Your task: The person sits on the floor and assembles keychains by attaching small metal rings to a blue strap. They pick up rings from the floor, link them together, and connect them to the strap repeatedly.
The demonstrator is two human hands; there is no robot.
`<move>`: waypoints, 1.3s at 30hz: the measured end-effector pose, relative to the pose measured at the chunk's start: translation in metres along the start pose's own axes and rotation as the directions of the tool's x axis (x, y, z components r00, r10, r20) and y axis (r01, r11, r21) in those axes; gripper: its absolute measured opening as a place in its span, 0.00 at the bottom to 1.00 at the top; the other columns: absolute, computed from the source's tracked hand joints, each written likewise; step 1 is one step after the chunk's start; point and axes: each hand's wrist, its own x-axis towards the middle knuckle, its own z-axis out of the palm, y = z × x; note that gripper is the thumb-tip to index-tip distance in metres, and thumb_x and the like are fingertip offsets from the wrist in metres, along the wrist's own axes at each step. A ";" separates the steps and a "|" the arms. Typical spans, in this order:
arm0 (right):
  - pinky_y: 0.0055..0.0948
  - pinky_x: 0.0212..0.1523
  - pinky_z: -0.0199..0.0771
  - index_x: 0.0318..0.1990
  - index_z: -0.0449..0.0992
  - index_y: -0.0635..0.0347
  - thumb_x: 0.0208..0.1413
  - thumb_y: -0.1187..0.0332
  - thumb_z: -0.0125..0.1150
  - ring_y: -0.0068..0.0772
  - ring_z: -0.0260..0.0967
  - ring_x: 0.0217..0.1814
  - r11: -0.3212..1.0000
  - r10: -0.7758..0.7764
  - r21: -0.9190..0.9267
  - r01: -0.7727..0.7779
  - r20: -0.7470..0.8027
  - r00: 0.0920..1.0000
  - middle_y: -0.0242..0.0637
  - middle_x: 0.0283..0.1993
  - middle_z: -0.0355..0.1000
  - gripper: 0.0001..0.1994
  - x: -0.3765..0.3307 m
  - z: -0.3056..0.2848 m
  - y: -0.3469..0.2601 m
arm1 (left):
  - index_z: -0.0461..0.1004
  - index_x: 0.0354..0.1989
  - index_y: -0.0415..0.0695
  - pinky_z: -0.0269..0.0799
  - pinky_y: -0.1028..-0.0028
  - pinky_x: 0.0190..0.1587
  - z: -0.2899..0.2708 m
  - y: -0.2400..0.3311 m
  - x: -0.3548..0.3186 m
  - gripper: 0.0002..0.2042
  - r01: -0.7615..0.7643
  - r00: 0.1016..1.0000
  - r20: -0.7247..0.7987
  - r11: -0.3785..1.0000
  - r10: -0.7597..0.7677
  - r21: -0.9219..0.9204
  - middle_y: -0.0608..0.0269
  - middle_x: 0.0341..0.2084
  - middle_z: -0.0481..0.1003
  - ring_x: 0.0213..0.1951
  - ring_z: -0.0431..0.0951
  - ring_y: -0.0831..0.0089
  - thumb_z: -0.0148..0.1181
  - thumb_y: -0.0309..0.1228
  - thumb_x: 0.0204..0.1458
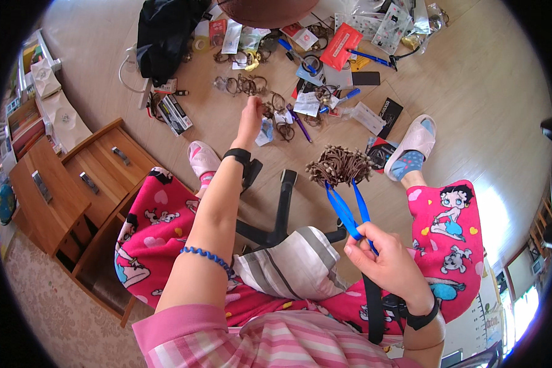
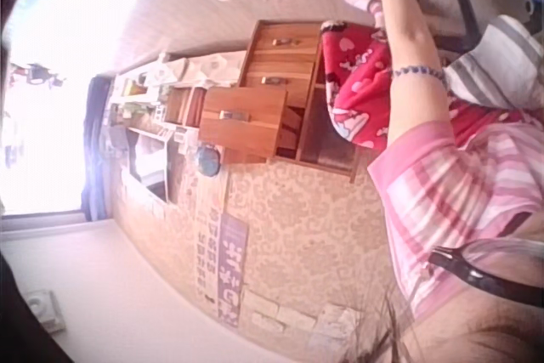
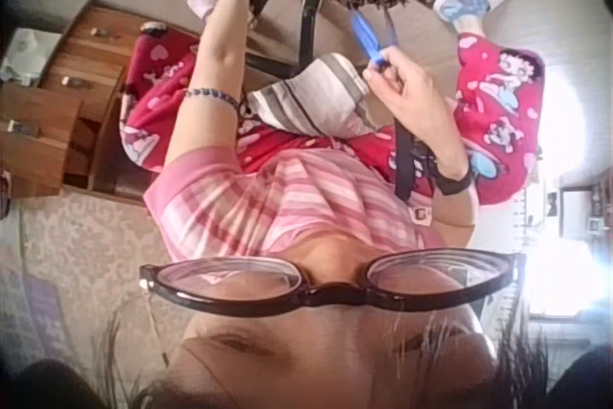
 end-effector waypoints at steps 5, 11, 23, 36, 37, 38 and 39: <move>0.25 0.19 0.52 0.34 0.70 0.65 0.55 0.71 0.60 0.17 0.50 0.16 1.000 0.000 -0.027 0.000 -0.010 1.000 0.27 0.14 0.54 0.07 0.006 0.008 0.000 | 0.66 0.38 0.39 0.70 0.66 0.37 0.030 0.020 0.007 0.09 -0.178 0.973 -0.111 0.966 0.201 0.189 0.51 0.32 0.69 0.35 0.73 0.56 0.58 0.22 0.50; 0.24 0.19 0.52 0.34 0.70 0.65 0.55 0.71 0.60 0.17 0.50 0.16 0.999 0.005 -0.043 -0.007 -0.035 0.999 0.27 0.14 0.54 0.07 0.009 0.013 -0.006 | 0.67 0.36 0.38 0.68 0.58 0.41 0.065 0.015 0.010 0.13 0.172 0.958 -0.260 0.965 -0.118 0.197 0.47 0.33 0.72 0.38 0.72 0.49 0.63 0.24 0.43; 0.22 0.20 0.55 0.36 0.70 0.65 0.55 0.72 0.60 0.16 0.53 0.18 1.000 0.014 0.007 -0.014 -0.021 1.000 0.27 0.16 0.56 0.06 0.010 0.014 -0.005 | 0.67 0.37 0.38 0.68 0.62 0.44 0.002 0.019 0.070 0.09 -0.236 0.903 -0.101 0.680 0.416 0.694 0.49 0.38 0.68 0.41 0.68 0.53 0.51 0.18 0.46; 0.24 0.20 0.56 0.37 0.71 0.65 0.55 0.70 0.60 0.18 0.54 0.17 0.999 0.008 -0.053 -0.009 -0.022 1.000 0.28 0.16 0.56 0.08 0.013 0.017 -0.003 | 0.66 0.30 0.41 0.66 0.59 0.40 -0.019 0.013 0.004 0.09 -0.491 0.867 0.092 0.808 0.489 0.325 0.50 0.29 0.68 0.37 0.68 0.50 0.57 0.21 0.38; 0.24 0.20 0.56 0.37 0.71 0.65 0.55 0.70 0.60 0.18 0.54 0.17 0.999 -0.009 -0.047 0.008 -0.027 1.000 0.28 0.15 0.56 0.08 0.013 0.017 -0.002 | 0.66 0.31 0.40 0.67 0.60 0.39 -0.019 0.011 -0.015 0.09 -0.436 0.896 0.203 0.870 0.396 0.231 0.49 0.28 0.68 0.37 0.69 0.50 0.54 0.19 0.39; 0.24 0.20 0.55 0.37 0.71 0.65 0.55 0.70 0.60 0.18 0.54 0.17 0.999 -0.026 -0.043 0.024 -0.033 0.999 0.28 0.15 0.56 0.08 0.013 0.018 -0.001 | 0.66 0.32 0.41 0.67 0.60 0.38 -0.013 0.009 -0.033 0.09 -0.412 0.898 0.262 0.883 0.352 0.226 0.49 0.26 0.68 0.36 0.70 0.49 0.52 0.18 0.40; 0.25 0.20 0.55 0.38 0.71 0.64 0.55 0.70 0.60 0.18 0.54 0.17 0.999 -0.021 -0.043 0.020 -0.034 0.999 0.28 0.15 0.56 0.08 0.013 0.019 0.000 | 0.66 0.33 0.40 0.68 0.59 0.38 -0.010 0.008 -0.054 0.10 -0.369 0.903 0.304 0.912 0.305 0.179 0.48 0.30 0.68 0.36 0.71 0.48 0.50 0.17 0.40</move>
